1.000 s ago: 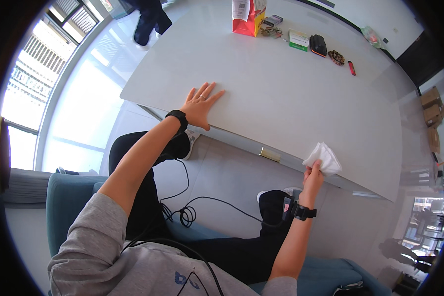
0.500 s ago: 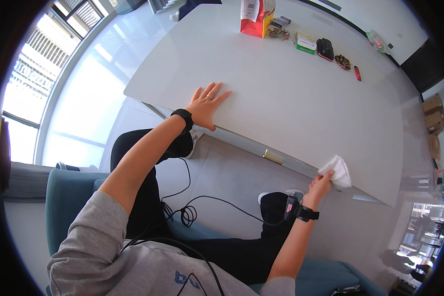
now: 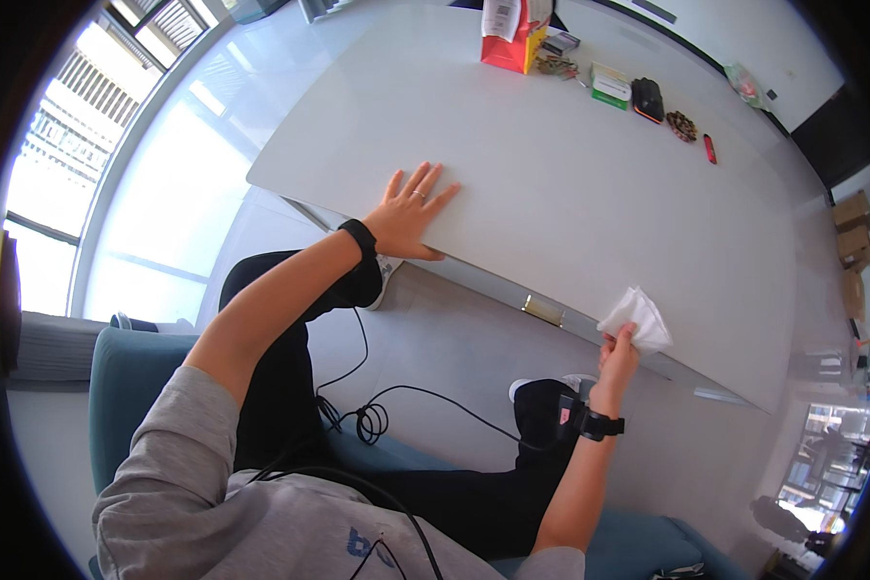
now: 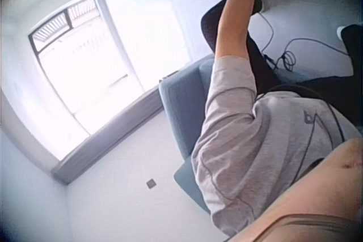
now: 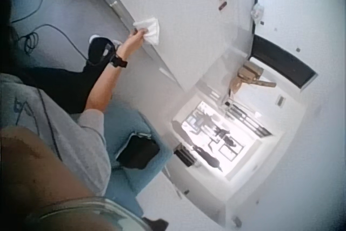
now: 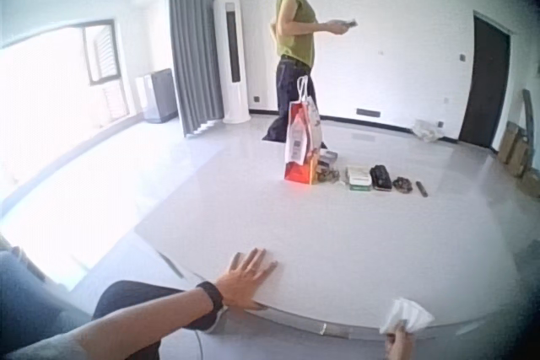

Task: The person wipes a white table with a cloth, moving several small items including a mobile phone, a box, and a bag to clean underneath them.

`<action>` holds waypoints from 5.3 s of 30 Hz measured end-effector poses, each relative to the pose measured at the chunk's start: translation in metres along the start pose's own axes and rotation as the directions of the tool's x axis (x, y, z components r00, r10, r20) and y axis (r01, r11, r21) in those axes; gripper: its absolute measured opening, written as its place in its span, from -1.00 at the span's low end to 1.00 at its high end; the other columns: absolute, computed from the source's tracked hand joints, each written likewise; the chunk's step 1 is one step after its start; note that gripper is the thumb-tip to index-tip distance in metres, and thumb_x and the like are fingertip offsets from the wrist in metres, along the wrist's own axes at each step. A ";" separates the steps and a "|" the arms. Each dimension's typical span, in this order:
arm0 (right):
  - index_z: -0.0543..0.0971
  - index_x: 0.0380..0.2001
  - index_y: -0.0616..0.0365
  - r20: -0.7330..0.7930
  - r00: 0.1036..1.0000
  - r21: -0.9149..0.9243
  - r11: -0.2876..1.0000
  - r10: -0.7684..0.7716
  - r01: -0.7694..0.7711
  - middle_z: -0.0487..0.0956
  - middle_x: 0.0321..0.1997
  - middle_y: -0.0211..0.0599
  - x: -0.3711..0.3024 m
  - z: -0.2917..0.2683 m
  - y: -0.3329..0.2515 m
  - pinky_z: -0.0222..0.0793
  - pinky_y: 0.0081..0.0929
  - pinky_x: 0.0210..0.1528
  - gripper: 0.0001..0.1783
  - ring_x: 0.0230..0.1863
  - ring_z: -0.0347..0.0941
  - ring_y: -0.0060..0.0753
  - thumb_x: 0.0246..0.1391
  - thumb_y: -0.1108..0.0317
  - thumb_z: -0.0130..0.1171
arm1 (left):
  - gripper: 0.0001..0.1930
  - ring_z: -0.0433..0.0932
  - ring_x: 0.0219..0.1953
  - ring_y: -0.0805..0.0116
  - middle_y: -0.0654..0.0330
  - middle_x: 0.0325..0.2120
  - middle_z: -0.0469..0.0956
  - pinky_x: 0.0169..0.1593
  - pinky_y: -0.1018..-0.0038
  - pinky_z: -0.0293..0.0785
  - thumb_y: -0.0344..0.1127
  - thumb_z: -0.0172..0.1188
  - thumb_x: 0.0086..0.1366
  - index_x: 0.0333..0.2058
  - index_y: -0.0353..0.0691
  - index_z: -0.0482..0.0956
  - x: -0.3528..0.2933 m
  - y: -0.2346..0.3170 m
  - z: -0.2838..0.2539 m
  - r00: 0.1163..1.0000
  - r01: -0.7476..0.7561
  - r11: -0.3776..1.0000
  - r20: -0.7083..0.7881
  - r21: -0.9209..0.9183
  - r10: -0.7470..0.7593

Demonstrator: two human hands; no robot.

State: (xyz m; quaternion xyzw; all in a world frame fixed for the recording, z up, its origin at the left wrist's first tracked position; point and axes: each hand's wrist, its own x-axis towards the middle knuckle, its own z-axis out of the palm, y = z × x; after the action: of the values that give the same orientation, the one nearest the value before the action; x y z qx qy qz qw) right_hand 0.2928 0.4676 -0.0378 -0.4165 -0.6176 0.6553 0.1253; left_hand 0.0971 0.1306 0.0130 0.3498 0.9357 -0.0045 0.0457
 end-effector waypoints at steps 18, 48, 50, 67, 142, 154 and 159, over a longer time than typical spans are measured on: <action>0.29 -0.58 0.01 -0.119 0.991 0.233 0.972 0.063 -0.033 0.08 -0.78 -0.62 0.015 -0.032 0.001 -0.25 -0.67 -0.79 -0.44 -0.80 -0.09 -0.72 0.14 -0.27 -0.14 | 0.12 -0.23 0.35 0.00 -0.04 0.31 -0.20 0.30 -0.02 -0.21 0.27 0.31 -0.16 0.30 0.09 -0.12 -0.002 0.006 -0.002 0.997 0.020 1.000 -0.072 -0.009 -0.020; 0.29 -0.61 0.02 -0.111 0.992 0.281 0.960 0.053 -0.020 0.12 -0.82 -0.60 0.021 -0.077 0.004 -0.23 -0.67 -0.80 -0.40 -0.86 -0.09 -0.71 0.12 -0.32 -0.18 | 0.18 -0.29 0.36 -0.01 -0.07 0.31 -0.23 0.32 0.01 -0.28 0.26 0.37 -0.25 0.30 0.02 -0.09 -0.002 0.016 -0.020 0.993 0.092 0.995 0.077 -0.026 -0.090; 0.29 -0.62 0.01 -0.114 0.991 0.277 0.960 0.067 -0.033 0.13 -0.82 -0.59 0.018 -0.075 0.000 -0.22 -0.67 -0.79 -0.40 -0.85 -0.07 -0.71 0.12 -0.31 -0.18 | 0.17 -0.29 0.36 -0.01 -0.07 0.31 -0.24 0.31 0.00 -0.28 0.25 0.37 -0.25 0.30 0.03 -0.09 -0.002 0.015 -0.019 0.993 0.093 0.995 0.077 -0.035 -0.090; 0.42 -0.68 0.10 -0.105 0.993 0.089 0.994 -0.052 0.062 0.38 -0.75 -0.45 0.005 -0.057 0.029 0.13 -0.61 -0.65 -0.33 -0.71 0.28 -0.61 0.17 -0.26 -0.23 | 0.19 -0.32 0.37 0.05 -0.01 0.32 -0.25 0.32 -0.01 -0.33 0.20 0.41 -0.28 0.29 0.06 -0.09 -0.005 0.010 -0.018 0.993 0.108 0.991 0.064 -0.079 -0.103; 0.07 0.27 0.15 -0.800 0.391 -0.035 0.686 -0.455 0.727 -0.06 0.39 -0.10 0.174 -0.271 0.056 -0.03 -0.34 0.35 -0.38 0.39 -0.10 -0.10 0.09 0.63 -0.26 | 0.16 -0.18 0.29 -0.21 -0.38 0.20 -0.22 0.30 0.19 -0.14 0.05 0.24 0.08 0.20 -0.54 -0.48 0.037 0.169 -0.015 0.906 0.244 0.954 0.308 0.176 -0.289; -0.10 0.31 0.15 -0.823 0.537 0.227 0.758 -0.186 0.611 -0.15 0.41 -0.08 0.200 -0.246 0.102 -0.12 -0.32 0.36 -0.34 0.42 -0.24 -0.11 0.29 0.02 -0.34 | 0.08 -0.33 0.26 -0.46 -0.57 0.16 -0.18 0.30 0.06 -0.35 -0.05 0.18 0.16 0.18 -0.55 -0.52 0.040 0.163 -0.013 0.914 0.214 0.974 0.335 0.079 -0.228; 0.01 0.30 0.08 -0.828 0.513 0.133 0.810 -0.226 0.571 -0.07 0.40 -0.12 0.193 -0.241 0.099 -0.01 -0.34 0.32 -0.42 0.39 -0.10 -0.14 0.30 0.10 -0.29 | 0.12 -0.35 0.26 -0.47 -0.57 0.16 -0.20 0.30 0.06 -0.36 -0.02 0.20 0.15 0.17 -0.56 -0.55 0.040 0.167 -0.016 0.906 0.224 0.971 0.350 0.087 -0.240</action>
State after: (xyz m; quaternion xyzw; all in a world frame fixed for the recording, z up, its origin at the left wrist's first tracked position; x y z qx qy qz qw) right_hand 0.3769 0.7481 -0.1776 -0.4666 -0.4364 0.4676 0.6109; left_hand 0.1749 0.2833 0.0294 0.2303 0.9463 -0.0947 0.2064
